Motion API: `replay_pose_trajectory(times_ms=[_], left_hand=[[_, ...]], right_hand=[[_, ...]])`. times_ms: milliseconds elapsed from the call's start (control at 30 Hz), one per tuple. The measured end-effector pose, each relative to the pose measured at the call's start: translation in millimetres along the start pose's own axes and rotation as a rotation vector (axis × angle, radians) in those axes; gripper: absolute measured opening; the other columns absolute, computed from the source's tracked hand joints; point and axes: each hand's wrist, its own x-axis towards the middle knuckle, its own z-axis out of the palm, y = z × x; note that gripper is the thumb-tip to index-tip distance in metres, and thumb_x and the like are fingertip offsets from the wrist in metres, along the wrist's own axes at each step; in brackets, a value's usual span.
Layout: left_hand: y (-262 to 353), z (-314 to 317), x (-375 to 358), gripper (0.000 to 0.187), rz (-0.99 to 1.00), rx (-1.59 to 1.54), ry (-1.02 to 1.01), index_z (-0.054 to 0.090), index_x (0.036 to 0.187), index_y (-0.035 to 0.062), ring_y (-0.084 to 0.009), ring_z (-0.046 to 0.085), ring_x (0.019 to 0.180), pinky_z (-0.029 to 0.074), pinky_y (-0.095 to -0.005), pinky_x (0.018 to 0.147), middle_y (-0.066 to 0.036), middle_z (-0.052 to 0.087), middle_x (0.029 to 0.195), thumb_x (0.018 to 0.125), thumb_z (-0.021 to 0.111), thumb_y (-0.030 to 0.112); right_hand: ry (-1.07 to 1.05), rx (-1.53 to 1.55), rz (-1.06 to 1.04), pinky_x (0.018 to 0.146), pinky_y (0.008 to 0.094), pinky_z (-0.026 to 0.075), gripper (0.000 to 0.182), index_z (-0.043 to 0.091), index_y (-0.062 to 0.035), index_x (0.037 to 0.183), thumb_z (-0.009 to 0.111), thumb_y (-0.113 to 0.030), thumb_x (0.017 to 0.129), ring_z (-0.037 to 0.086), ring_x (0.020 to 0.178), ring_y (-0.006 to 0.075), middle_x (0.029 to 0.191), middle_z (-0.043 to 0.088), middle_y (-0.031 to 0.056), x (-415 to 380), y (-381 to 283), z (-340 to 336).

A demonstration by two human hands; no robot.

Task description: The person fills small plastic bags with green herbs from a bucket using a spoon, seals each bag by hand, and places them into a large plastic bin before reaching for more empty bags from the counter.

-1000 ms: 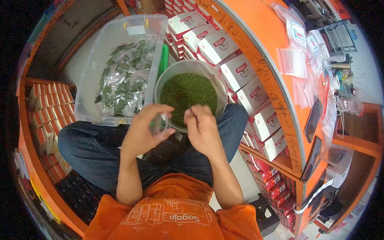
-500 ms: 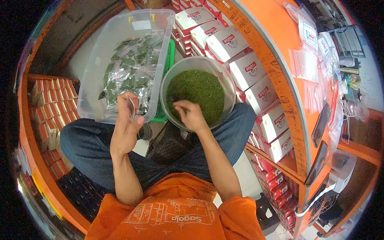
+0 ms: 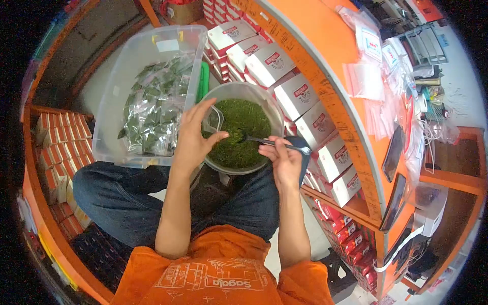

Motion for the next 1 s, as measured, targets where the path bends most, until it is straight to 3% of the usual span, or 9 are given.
replay_pose_trajectory(times_ms=[133, 200, 267, 433, 533, 633, 700, 833, 1000], left_hand=[[-19.9, 26.3, -2.8, 0.082, -0.007, -0.117, -0.07, 0.051, 0.14, 0.0084, -0.0348, 0.053, 0.125, 0.041, -0.0443, 0.107, -0.015, 0.059, 0.133, 0.069, 0.089, 0.02], [-20.5, 33.9, -3.3, 0.082, -0.039, -0.161, -0.149, 0.051, 0.141, 0.0086, -0.036, 0.051, 0.125, 0.041, -0.0446, 0.106, -0.016, 0.058, 0.132, 0.069, 0.089, 0.022], [-17.4, 36.7, -2.0, 0.082, -0.052, -0.196, -0.175, 0.051, 0.141, 0.0086, -0.036, 0.051, 0.124, 0.041, -0.044, 0.107, -0.016, 0.059, 0.13, 0.07, 0.089, 0.022], [-16.2, 31.5, -2.1, 0.083, -0.067, -0.322, -0.212, 0.049, 0.143, 0.009, -0.0317, 0.055, 0.121, 0.041, -0.0401, 0.107, -0.013, 0.061, 0.123, 0.071, 0.089, 0.017], [-26.1, 28.3, -4.4, 0.073, 0.009, -0.467, -0.288, 0.045, 0.149, 0.009, -0.0255, 0.056, 0.118, 0.04, -0.0372, 0.107, -0.01, 0.061, 0.119, 0.087, 0.078, 0.03], [-21.3, 27.3, -11.1, 0.082, -0.105, -0.885, -0.426, 0.035, 0.153, -0.0006, -0.0208, 0.056, 0.115, 0.041, -0.0343, 0.106, -0.008, 0.061, 0.119, 0.102, 0.028, 0.063], [-11.5, 21.1, -12.4, 0.082, -0.15, -1.021, -0.477, 0.035, 0.153, -0.0022, -0.0207, 0.058, 0.113, 0.041, -0.0339, 0.107, -0.008, 0.061, 0.118, 0.103, 0.027, 0.062], [27.1, -1.9, -16.7, 0.074, -0.197, -1.024, -0.554, 0.045, 0.146, -0.0045, -0.0193, 0.061, 0.111, 0.042, -0.0335, 0.106, -0.011, 0.066, 0.12, 0.107, 0.023, 0.055], [38.1, -16.8, -17.6, 0.053, -0.083, -0.752, -0.453, 0.068, 0.121, -0.0032, -0.019, 0.065, 0.105, 0.048, -0.0319, 0.097, -0.012, 0.071, 0.114, 0.109, 0.039, 0.04]], right_hand=[[0.13, -0.229, -0.391, 0.086, 0.0352, 0.052, 0.023, 0.068, 0.0041, 0.11, 0.06, -0.016, 0.101, 0.071, 0.088, 0.0254, 0.097, 0.074, 0.0171, -20.1, -27.3, 4.4], [-0.048, -0.664, -0.924, 0.088, 0.0372, 0.05, 0.014, 0.072, -0.0007, 0.103, 0.067, -0.011, 0.095, 0.069, 0.09, 0.0256, 0.1, 0.075, 0.0142, -29.2, -37.6, 18.4], [-0.181, -0.977, -1.008, 0.09, 0.0352, 0.042, 0.026, 0.076, -0.0101, 0.106, 0.077, -0.005, 0.08, 0.061, 0.093, 0.0226, 0.111, 0.075, 0.0049, -35.9, -45.5, 24.4], [-0.092, -1.157, -1.102, 0.091, 0.0359, 0.04, 0.033, 0.076, -0.0136, 0.108, 0.08, -0.011, 0.075, 0.059, 0.096, 0.0254, 0.119, 0.071, 0.0036, -40.5, -40.6, 10.9], [-0.244, -1.422, -0.855, 0.097, 0.0358, 0.04, 0.029, 0.076, -0.0129, 0.108, 0.077, -0.011, 0.079, 0.061, 0.105, 0.03, 0.125, 0.068, 0.0065, -44.0, -34.4, 5.2], [-0.367, -1.262, -0.68, 0.103, 0.0409, 0.043, 0.015, 0.072, -0.0045, 0.104, 0.068, -0.011, 0.091, 0.06, 0.116, 0.0365, 0.122, 0.066, 0.0125, -44.2, -10.1, -7.3], [-0.318, -0.709, -0.632, 0.09, 0.0405, 0.052, 0.012, 0.066, 0.0015, 0.102, 0.06, -0.007, 0.098, 0.067, 0.105, 0.0321, 0.105, 0.069, 0.0176, -40.9, -6.5, 2.2], [-0.035, -0.525, -0.48, 0.059, 0.0282, 0.043, 0.01, 0.065, 0.0027, 0.098, 0.065, -0.007, 0.095, 0.054, 0.065, 0.0132, 0.075, 0.056, 0.0065, -51.1, -37.1, 61.6], [-0.119, -0.603, -0.499, 0.051, 0.0286, 0.033, 0.011, 0.064, 0.0024, 0.086, 0.07, -0.006, 0.091, 0.039, 0.057, 0.0108, 0.066, 0.043, 0.0031, -58.7, -49.7, 66.9]])
